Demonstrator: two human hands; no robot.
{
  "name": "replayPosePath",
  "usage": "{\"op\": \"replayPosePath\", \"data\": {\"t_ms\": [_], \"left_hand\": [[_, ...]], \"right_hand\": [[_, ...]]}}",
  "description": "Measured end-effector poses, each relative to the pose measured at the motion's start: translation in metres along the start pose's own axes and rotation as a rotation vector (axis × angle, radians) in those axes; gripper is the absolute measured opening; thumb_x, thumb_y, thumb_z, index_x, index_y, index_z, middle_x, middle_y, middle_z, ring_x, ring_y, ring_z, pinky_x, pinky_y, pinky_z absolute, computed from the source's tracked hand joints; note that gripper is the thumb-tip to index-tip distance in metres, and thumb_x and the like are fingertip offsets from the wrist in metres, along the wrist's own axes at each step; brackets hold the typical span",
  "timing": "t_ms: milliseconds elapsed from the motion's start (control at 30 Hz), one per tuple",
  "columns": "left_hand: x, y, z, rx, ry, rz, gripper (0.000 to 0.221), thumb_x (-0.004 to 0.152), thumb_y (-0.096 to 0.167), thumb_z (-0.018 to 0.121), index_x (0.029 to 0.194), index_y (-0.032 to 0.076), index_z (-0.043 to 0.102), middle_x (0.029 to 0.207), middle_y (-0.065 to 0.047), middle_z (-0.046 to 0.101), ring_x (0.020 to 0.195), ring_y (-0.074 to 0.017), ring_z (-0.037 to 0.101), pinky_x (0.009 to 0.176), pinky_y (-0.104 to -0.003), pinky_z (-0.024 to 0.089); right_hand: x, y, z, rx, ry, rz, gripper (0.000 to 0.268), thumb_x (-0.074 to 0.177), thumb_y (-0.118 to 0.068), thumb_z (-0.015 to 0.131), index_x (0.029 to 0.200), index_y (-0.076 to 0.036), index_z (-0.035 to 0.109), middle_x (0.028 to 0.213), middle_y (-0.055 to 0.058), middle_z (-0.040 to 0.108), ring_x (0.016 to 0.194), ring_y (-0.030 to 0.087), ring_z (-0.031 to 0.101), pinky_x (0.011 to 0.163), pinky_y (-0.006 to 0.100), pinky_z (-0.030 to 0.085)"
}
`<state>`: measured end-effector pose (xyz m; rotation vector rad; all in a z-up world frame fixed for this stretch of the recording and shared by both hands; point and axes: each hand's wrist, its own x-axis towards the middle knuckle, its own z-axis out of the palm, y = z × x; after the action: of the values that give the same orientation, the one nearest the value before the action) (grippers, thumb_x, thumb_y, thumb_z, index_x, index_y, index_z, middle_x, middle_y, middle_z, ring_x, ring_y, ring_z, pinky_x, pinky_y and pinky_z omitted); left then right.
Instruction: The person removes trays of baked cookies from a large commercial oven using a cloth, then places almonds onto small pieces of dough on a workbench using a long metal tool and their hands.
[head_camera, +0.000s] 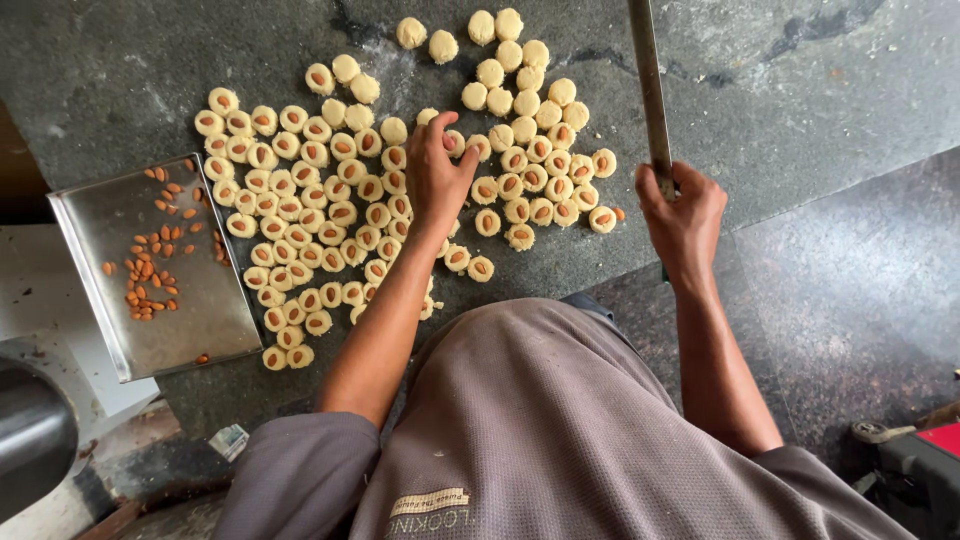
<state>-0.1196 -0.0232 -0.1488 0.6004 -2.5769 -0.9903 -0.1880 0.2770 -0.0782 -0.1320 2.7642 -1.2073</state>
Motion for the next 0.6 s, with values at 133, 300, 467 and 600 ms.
{"op": "replayPosePath", "data": {"t_ms": [133,300,467,600], "left_hand": [[0.004,0.003,0.001,0.047,-0.054,-0.151,0.057,0.082,0.019,0.085,0.13,0.007,0.056,0.1,-0.008,0.059,0.099,-0.0252,0.06,0.082,-0.044,0.051],[0.013,-0.002,0.007,0.126,-0.027,-0.18,0.067,0.074,0.019,0.09,0.129,0.007,0.054,0.117,-0.015,0.061,0.11,-0.0317,0.058,0.087,-0.049,0.051],[0.018,0.01,0.034,0.169,-0.066,-0.157,0.061,0.079,0.008,0.081,0.134,0.011,0.054,0.131,-0.014,0.061,0.121,-0.0314,0.059,0.085,-0.042,0.061],[0.024,0.046,0.054,0.1,-0.045,0.01,0.066,0.074,0.017,0.09,0.128,0.009,0.052,0.124,-0.017,0.058,0.119,-0.0347,0.056,0.091,-0.047,0.056]], "right_hand": [[-0.013,0.005,0.006,0.006,-0.057,0.154,0.034,0.1,-0.033,0.07,0.097,0.0,0.076,0.065,0.005,0.065,0.043,0.011,0.047,0.039,0.033,0.036],[-0.032,-0.006,0.01,0.008,-0.076,0.136,0.034,0.097,-0.034,0.071,0.096,0.0,0.076,0.063,0.005,0.066,0.042,0.009,0.049,0.038,0.033,0.037],[-0.046,-0.017,0.003,0.043,-0.036,0.063,0.035,0.096,-0.036,0.072,0.093,-0.002,0.078,0.063,0.005,0.067,0.05,0.01,0.056,0.047,0.031,0.042],[-0.051,-0.013,-0.009,0.065,0.012,0.053,0.035,0.096,-0.037,0.072,0.091,-0.002,0.077,0.063,0.006,0.068,0.057,0.01,0.063,0.054,0.03,0.048]]}}
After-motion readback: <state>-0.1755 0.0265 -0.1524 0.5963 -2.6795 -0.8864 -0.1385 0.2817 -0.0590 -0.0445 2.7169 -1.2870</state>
